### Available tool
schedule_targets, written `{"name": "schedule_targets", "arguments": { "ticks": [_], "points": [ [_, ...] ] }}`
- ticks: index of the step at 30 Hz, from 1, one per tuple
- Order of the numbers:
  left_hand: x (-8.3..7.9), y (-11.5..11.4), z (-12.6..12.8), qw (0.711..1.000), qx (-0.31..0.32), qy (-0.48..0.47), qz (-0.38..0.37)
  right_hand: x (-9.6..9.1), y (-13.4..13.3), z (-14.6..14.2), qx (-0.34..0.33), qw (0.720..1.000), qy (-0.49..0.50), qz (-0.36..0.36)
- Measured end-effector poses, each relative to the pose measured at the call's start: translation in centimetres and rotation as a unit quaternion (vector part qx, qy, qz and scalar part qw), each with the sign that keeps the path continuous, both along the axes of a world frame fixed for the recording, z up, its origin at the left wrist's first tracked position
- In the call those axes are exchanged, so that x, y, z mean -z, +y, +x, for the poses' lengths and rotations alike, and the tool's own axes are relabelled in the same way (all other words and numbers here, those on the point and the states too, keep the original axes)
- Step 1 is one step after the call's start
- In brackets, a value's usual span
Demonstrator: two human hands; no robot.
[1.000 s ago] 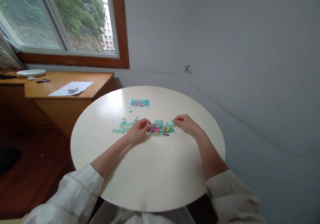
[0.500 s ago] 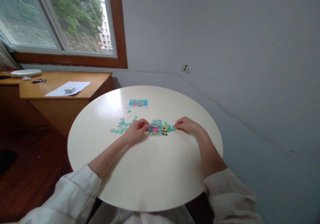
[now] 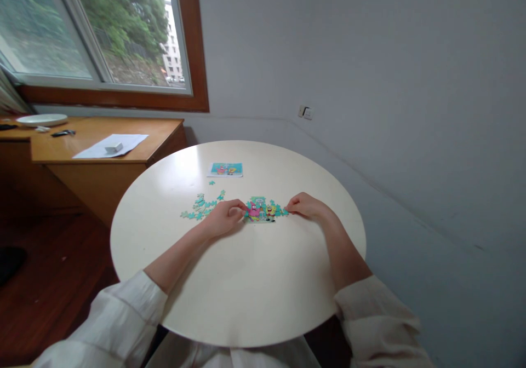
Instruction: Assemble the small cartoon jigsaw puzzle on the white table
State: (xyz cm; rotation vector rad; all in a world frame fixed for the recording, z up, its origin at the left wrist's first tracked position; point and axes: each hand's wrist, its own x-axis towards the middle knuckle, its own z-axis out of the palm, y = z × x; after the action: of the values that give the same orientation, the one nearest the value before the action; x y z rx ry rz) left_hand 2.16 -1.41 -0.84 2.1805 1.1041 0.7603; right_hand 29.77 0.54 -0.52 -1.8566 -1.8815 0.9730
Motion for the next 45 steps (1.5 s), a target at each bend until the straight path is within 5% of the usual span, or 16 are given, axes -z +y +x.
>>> {"name": "schedule_targets", "arguments": {
  "ticks": [33,41,45],
  "points": [
    [0.3,0.2,0.0,1.0,0.029,0.006,0.003,-0.2,-0.2,-0.4,-0.003,0.995,-0.099,0.031],
    [-0.2,1.0,-0.6,0.997,-0.064,-0.048,0.022,0.2,0.1,-1.5,0.098,0.979,-0.008,0.18],
    [-0.7,2.2,-1.9,0.985,-0.143,-0.095,0.029,0.5,-0.1,-3.7,0.062,0.97,0.031,0.232]
  ]
}}
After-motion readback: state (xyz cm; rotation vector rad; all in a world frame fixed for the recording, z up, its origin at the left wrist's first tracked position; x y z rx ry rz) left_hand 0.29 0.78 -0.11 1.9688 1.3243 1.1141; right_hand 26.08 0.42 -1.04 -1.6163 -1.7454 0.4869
